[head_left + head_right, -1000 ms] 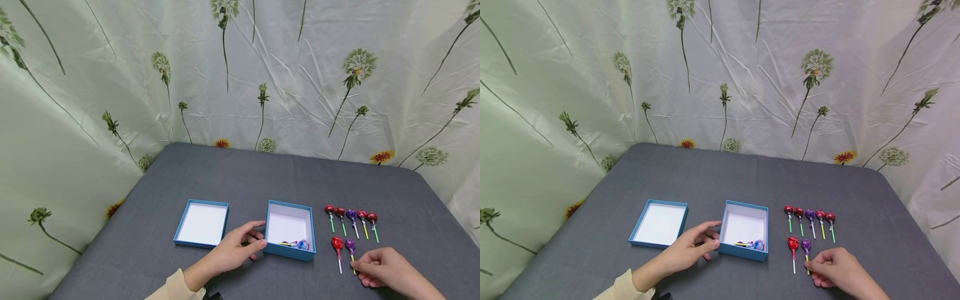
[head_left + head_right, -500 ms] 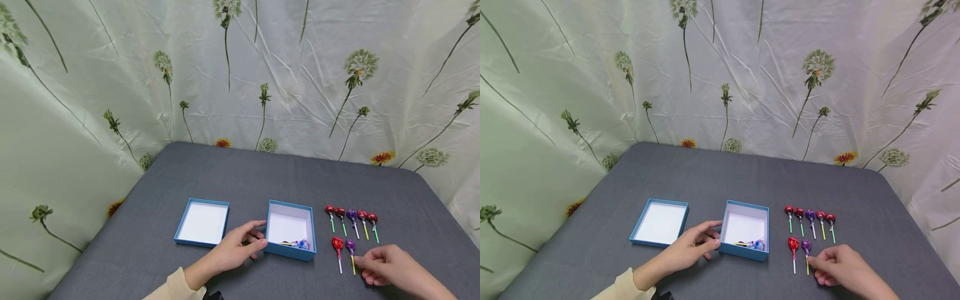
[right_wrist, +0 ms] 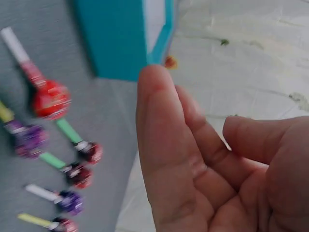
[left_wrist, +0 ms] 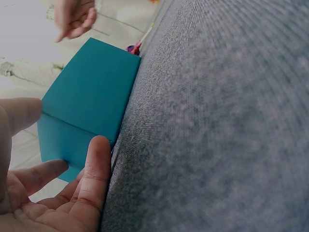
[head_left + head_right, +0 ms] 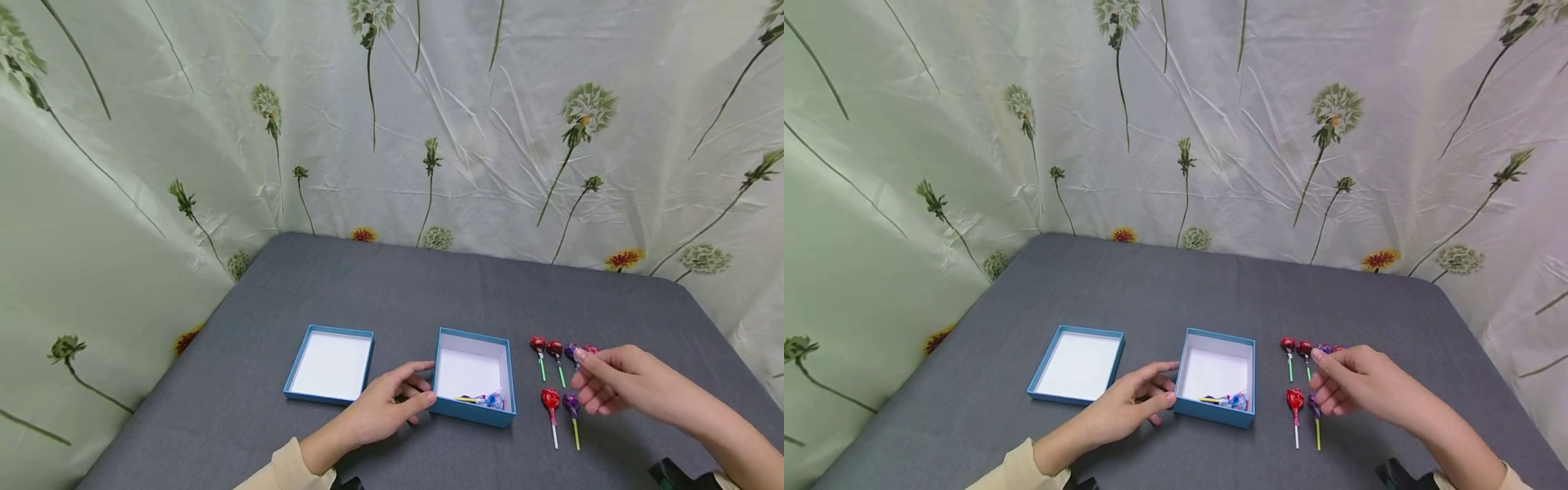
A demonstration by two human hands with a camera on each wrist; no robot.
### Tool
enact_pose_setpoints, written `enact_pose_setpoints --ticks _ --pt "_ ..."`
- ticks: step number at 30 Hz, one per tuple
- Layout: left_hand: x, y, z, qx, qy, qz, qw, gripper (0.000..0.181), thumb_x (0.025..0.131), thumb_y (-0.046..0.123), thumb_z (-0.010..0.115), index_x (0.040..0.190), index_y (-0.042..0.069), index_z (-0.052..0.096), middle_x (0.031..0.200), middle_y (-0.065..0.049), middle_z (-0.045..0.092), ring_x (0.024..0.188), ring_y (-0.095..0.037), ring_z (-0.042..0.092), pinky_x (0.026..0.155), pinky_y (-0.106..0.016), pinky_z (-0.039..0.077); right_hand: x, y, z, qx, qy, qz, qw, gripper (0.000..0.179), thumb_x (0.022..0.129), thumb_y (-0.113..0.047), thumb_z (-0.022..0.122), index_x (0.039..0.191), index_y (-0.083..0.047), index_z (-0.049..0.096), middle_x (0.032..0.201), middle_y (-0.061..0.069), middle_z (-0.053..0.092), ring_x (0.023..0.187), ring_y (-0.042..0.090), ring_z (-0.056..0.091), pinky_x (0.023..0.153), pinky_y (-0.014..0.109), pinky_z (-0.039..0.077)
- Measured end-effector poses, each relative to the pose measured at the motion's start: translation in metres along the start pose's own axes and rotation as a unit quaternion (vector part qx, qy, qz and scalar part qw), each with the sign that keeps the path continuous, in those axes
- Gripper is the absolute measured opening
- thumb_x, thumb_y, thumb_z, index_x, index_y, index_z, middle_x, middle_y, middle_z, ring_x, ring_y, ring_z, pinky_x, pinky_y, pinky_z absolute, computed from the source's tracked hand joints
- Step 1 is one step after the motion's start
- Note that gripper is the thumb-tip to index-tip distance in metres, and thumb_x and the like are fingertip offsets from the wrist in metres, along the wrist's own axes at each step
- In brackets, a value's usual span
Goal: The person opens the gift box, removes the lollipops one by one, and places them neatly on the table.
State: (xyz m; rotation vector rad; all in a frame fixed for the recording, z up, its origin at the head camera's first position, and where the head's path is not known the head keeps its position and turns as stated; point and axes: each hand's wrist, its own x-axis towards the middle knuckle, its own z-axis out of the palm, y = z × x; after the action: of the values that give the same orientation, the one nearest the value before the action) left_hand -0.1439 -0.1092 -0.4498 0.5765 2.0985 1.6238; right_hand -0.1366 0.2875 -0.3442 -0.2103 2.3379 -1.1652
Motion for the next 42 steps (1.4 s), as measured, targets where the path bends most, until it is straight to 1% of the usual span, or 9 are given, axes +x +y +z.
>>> enact_pose_setpoints --ticks 5,9,14,17,20,25,30,35,42 --pt "0.000 -0.001 0.000 0.000 -0.002 0.000 1.0000 0.050 0.109 0.028 0.065 0.156 0.014 0.053 0.123 -0.008 0.069 0.090 -0.012 0.070 0.073 -0.023 0.060 0.017 -0.028 -0.001 -0.002 -0.043 -0.036 0.9984 0.056 0.120 -0.034 0.034 0.107 0.006 0.071 0.090 0.011 0.075 0.077 0.014 0.073 0.071 0.032 0.065" --pt "0.000 0.000 0.000 -0.002 -0.002 0.000 1.0000 0.050 0.109 0.028 0.065 0.156 0.014 0.053 0.123 -0.008 0.069 0.091 -0.012 0.070 0.073 -0.023 0.060 0.035 -0.048 0.002 0.007 -0.076 -0.050 0.9958 0.059 0.120 -0.036 0.033 0.105 0.005 0.072 0.090 0.009 0.075 0.078 0.016 0.075 0.071 0.031 0.065" --pt "0.001 0.000 0.000 -0.002 -0.001 -0.001 1.0000 0.050 0.109 0.028 0.065 0.156 0.014 0.053 0.123 -0.008 0.068 0.091 -0.011 0.069 0.073 -0.023 0.060 0.055 -0.064 0.010 0.015 -0.129 -0.061 0.9897 0.063 0.120 -0.039 0.031 0.107 0.007 0.072 0.091 0.011 0.076 0.078 0.016 0.075 0.070 0.028 0.064" --pt "0.001 0.000 0.000 0.000 0.000 -0.001 1.0000 0.050 0.109 0.028 0.065 0.155 0.014 0.054 0.123 -0.008 0.069 0.090 -0.011 0.069 0.072 -0.023 0.060 0.065 -0.069 0.017 0.013 -0.155 -0.049 0.9866 0.065 0.119 -0.042 0.032 0.105 0.007 0.073 0.090 0.012 0.077 0.079 0.017 0.076 0.071 0.027 0.064" --pt "0.001 0.001 0.000 0.003 0.003 -0.003 1.0000 0.050 0.109 0.029 0.065 0.155 0.015 0.054 0.123 -0.008 0.069 0.089 -0.012 0.070 0.072 -0.023 0.060 0.075 -0.074 0.025 0.008 -0.171 -0.029 0.9848 0.067 0.118 -0.045 0.034 0.102 0.006 0.074 0.087 0.010 0.078 0.078 0.017 0.076 0.071 0.027 0.064" --pt "0.001 0.001 0.000 0.001 0.005 -0.008 1.0000 0.050 0.109 0.029 0.066 0.155 0.014 0.054 0.122 -0.008 0.069 0.091 -0.012 0.070 0.072 -0.023 0.061 0.088 -0.080 0.036 -0.005 -0.181 -0.001 0.9834 0.067 0.118 -0.048 0.036 0.100 0.004 0.075 0.086 0.008 0.078 0.075 0.014 0.075 0.072 0.028 0.064" --pt "0.002 0.002 0.000 0.002 0.003 -0.009 1.0000 0.050 0.109 0.030 0.065 0.155 0.015 0.054 0.122 -0.008 0.070 0.090 -0.012 0.070 0.072 -0.023 0.060 0.096 -0.084 0.047 -0.005 -0.194 0.023 0.9808 0.063 0.118 -0.043 0.039 0.100 0.005 0.076 0.084 0.006 0.078 0.073 0.012 0.074 0.070 0.026 0.063" --pt "0.002 0.002 -0.001 0.002 0.001 -0.005 1.0000 0.050 0.109 0.029 0.065 0.155 0.015 0.054 0.122 -0.008 0.070 0.088 -0.012 0.070 0.071 -0.024 0.060 0.102 -0.083 0.057 -0.014 -0.210 0.023 0.9774 0.060 0.118 -0.040 0.040 0.096 0.002 0.077 0.083 0.007 0.078 0.072 0.011 0.073 0.069 0.026 0.063" --pt "0.001 0.001 -0.001 -0.007 -0.001 -0.004 1.0000 0.049 0.109 0.028 0.065 0.155 0.014 0.054 0.121 -0.007 0.069 0.090 -0.012 0.070 0.071 -0.024 0.060 0.110 -0.082 0.070 -0.051 -0.217 0.026 0.9745 0.061 0.118 -0.041 0.038 0.093 -0.002 0.077 0.081 0.006 0.077 0.070 0.011 0.072 0.068 0.027 0.063"
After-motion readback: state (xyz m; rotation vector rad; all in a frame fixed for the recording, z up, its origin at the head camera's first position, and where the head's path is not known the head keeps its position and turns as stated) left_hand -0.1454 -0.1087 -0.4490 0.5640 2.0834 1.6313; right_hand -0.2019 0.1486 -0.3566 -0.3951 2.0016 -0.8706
